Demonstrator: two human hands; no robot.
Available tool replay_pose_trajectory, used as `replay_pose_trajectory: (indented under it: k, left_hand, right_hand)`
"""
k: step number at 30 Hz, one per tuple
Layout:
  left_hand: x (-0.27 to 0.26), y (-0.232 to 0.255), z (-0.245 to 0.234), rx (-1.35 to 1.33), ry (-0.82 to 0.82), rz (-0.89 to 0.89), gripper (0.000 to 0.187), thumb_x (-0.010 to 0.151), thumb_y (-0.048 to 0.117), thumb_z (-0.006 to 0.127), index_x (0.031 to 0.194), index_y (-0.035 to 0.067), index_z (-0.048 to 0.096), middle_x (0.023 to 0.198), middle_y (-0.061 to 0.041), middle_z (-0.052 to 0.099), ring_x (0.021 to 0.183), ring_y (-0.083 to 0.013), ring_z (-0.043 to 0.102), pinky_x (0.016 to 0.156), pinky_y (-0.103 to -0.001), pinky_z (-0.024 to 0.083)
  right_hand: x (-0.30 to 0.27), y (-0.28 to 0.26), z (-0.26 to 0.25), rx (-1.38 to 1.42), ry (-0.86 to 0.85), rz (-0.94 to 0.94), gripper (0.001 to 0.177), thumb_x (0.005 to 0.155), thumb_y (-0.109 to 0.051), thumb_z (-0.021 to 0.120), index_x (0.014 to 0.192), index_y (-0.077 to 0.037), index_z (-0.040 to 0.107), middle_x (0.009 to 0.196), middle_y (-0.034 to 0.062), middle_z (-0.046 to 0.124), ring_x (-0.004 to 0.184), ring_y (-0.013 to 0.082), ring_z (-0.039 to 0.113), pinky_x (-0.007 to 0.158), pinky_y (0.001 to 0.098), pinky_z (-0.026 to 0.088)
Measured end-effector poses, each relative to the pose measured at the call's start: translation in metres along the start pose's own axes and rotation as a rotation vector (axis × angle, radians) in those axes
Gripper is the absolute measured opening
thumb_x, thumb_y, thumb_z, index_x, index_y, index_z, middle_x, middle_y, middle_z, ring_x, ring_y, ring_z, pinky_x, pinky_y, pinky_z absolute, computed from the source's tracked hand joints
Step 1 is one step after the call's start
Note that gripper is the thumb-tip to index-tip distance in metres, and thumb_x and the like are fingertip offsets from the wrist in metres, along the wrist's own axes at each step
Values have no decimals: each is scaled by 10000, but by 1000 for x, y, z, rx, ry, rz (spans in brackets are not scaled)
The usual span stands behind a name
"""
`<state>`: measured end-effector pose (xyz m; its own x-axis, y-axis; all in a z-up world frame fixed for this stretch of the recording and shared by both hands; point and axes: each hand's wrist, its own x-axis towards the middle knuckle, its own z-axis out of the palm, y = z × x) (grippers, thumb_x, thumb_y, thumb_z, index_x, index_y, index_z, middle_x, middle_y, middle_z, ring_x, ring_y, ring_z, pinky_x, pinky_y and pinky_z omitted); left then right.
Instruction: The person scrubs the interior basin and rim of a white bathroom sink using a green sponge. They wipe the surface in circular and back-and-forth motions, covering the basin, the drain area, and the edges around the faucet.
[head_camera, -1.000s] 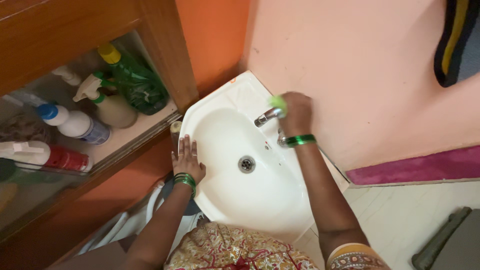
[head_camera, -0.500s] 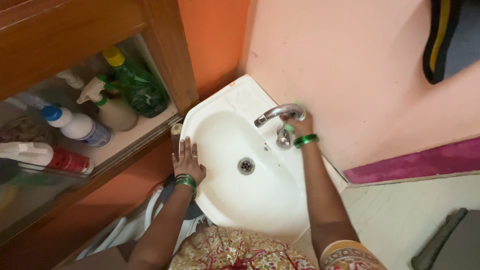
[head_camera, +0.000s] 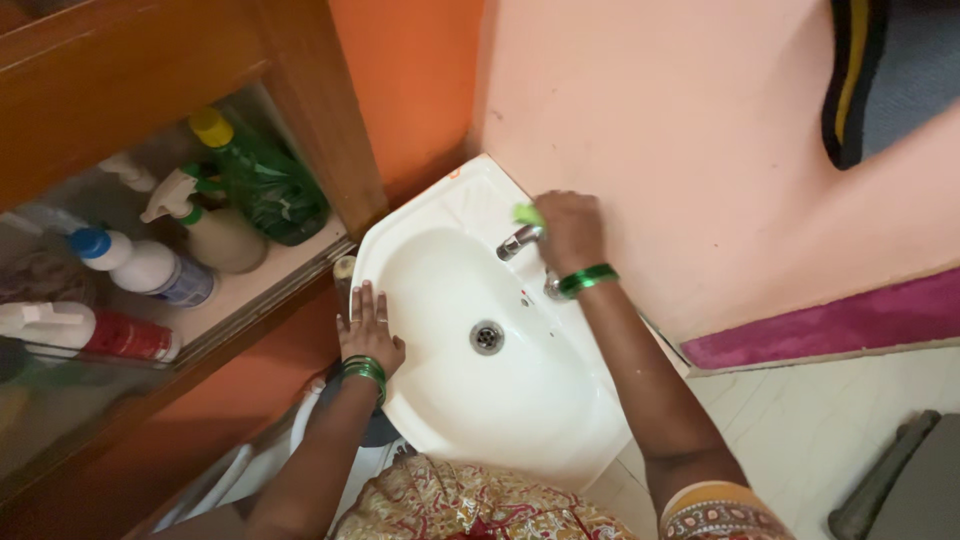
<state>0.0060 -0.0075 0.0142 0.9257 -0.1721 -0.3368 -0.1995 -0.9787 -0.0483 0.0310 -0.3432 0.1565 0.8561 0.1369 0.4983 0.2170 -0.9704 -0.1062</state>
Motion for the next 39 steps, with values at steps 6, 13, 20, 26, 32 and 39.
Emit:
replay_pose_trajectory:
  k: [6, 13, 20, 26, 32, 39]
  left_hand:
    - [-1, -1, 3, 5, 35, 7, 920, 879, 401, 562, 1638, 128, 119, 1716, -105, -127, 1583, -265, -87, 1227, -595, 145]
    - [0, -3, 8, -26, 47, 10, 915, 874, 386, 568, 1638, 138, 129, 1719, -96, -110, 1581, -260, -74, 1227, -602, 144]
    - [0, -2, 5, -49, 57, 7, 905, 871, 378, 573, 1636, 146, 150, 1722, -86, -98, 1582, -249, -58, 1236, -596, 144]
    - [1, -2, 8, -55, 62, 5, 904, 869, 370, 574, 1633, 132, 154, 1721, -92, -95, 1580, -256, -65, 1222, -599, 143]
    - [-1, -1, 8, -32, 89, 2, 895, 868, 367, 573, 1634, 133, 173, 1728, -94, -80, 1588, -254, -58, 1227, -593, 153]
    - [0, -2, 7, -56, 65, 6, 901, 869, 370, 571, 1634, 142, 155, 1724, -84, -99, 1580, -246, -64, 1228, -595, 143]
  right_hand:
    - [10, -14, -9, -78, -110, -238, 169, 817, -26, 750, 930, -129, 678, 850, 56, 674, 833, 279, 654, 776, 454, 472]
    - [-36, 67, 46, 788, 11, 541, 354, 724, 0, 841, 1035, -59, 682, 938, 74, 729, 845, 164, 709, 759, 333, 589]
    - [-119, 95, 104, 1564, 233, 860, 516, 736, 4, 845, 1207, -5, 637, 1037, 86, 711, 868, 182, 699, 767, 309, 605]
    - [-130, 89, 92, 1454, 413, 1038, 461, 811, -26, 820, 1226, 38, 631, 1053, 116, 700, 818, 193, 667, 685, 309, 570]
    - [-88, 81, 68, 1354, 418, 775, 471, 821, 32, 702, 1277, 4, 587, 1104, 95, 683, 887, 178, 666, 729, 309, 573]
    - [-118, 85, 107, 566, 151, 830, 452, 777, -72, 773, 1211, -43, 649, 1011, 142, 726, 897, 290, 706, 836, 400, 559]
